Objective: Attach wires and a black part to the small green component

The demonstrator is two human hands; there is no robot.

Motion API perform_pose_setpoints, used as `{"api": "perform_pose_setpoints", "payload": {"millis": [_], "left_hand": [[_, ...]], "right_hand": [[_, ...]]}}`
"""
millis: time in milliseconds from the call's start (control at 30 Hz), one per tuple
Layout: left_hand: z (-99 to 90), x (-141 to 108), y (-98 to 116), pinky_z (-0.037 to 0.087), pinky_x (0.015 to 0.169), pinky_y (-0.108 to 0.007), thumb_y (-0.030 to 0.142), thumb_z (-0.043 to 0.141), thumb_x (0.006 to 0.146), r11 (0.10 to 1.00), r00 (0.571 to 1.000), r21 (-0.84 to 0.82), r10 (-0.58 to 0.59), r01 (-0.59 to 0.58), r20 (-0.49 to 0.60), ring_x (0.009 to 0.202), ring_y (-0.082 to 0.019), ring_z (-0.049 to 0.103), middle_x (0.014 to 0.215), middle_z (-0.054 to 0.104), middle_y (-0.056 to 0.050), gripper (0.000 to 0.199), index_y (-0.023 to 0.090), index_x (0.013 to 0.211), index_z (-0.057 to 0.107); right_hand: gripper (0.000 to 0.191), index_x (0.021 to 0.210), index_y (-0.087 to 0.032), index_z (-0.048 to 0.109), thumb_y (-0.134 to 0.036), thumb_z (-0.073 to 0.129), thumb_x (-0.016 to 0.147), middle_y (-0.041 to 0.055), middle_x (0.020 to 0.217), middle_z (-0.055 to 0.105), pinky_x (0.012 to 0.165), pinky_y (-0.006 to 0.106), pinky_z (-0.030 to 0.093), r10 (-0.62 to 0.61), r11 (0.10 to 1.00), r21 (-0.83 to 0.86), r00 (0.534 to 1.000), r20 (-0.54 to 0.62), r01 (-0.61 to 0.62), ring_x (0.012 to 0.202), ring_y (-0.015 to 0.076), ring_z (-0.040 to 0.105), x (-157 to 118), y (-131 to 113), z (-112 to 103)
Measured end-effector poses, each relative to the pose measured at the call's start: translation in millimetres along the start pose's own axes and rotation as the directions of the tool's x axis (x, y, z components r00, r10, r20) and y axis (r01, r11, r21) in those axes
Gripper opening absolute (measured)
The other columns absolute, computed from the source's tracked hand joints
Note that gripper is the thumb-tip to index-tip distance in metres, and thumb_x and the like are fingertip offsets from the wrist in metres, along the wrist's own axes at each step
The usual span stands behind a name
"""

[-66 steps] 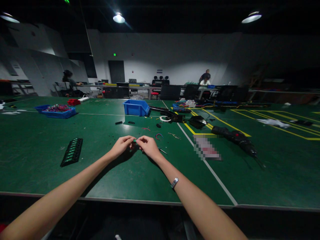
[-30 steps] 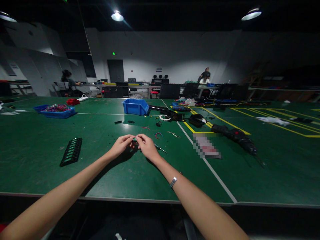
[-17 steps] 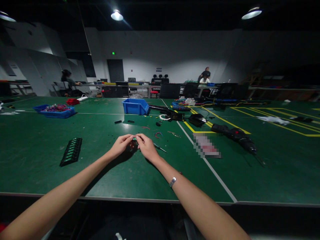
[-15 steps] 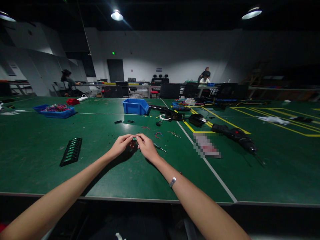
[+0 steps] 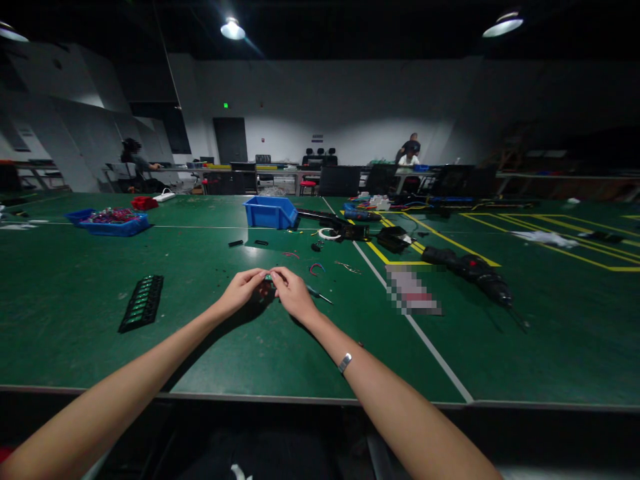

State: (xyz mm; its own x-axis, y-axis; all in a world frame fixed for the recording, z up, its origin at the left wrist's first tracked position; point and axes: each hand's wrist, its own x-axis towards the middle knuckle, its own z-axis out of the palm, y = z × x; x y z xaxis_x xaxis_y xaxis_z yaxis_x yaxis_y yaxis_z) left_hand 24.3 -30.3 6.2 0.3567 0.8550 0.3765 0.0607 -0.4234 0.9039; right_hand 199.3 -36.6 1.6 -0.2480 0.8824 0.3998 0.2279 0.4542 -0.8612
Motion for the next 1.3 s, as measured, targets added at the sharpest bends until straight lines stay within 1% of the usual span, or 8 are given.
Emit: {"api": "perform_pose_setpoints", "payload": {"millis": [767,1300], "left_hand": [[-0.3,-0.1,-2.7,0.046,0.062,-0.024,0.050,0.051,0.093,0.998,0.999,-0.044,-0.039,0.039,0.010,0.063,-0.014,0.057,0.075,0.067,-0.005,0.046,0.010,0.102,0.070],[-0.3,0.0,-1.6,0.045,0.061,-0.023,0.048,0.051,0.093,0.997,0.998,-0.062,-0.053,0.054,0.019,0.063,-0.014,0.057,0.075,0.067,-0.006,0.044,0.009,0.101,0.070]], "right_hand": [[0.039,0.109,-0.017,0.065,-0.048,0.045,0.095,0.0002,0.069,0.059,0.052,0.024,0.043,-0.006,0.999,-0.032,1.000,0.005,0.006,0.057,0.0131,0.056,0.6,-0.2,-1.9],[0.038,0.108,-0.017,0.066,-0.047,0.046,0.095,0.0006,0.070,0.060,0.052,0.024,0.043,-0.016,1.000,-0.024,1.000,0.005,0.016,0.055,0.0127,0.054,0.5,0.1,-2.2]]}}
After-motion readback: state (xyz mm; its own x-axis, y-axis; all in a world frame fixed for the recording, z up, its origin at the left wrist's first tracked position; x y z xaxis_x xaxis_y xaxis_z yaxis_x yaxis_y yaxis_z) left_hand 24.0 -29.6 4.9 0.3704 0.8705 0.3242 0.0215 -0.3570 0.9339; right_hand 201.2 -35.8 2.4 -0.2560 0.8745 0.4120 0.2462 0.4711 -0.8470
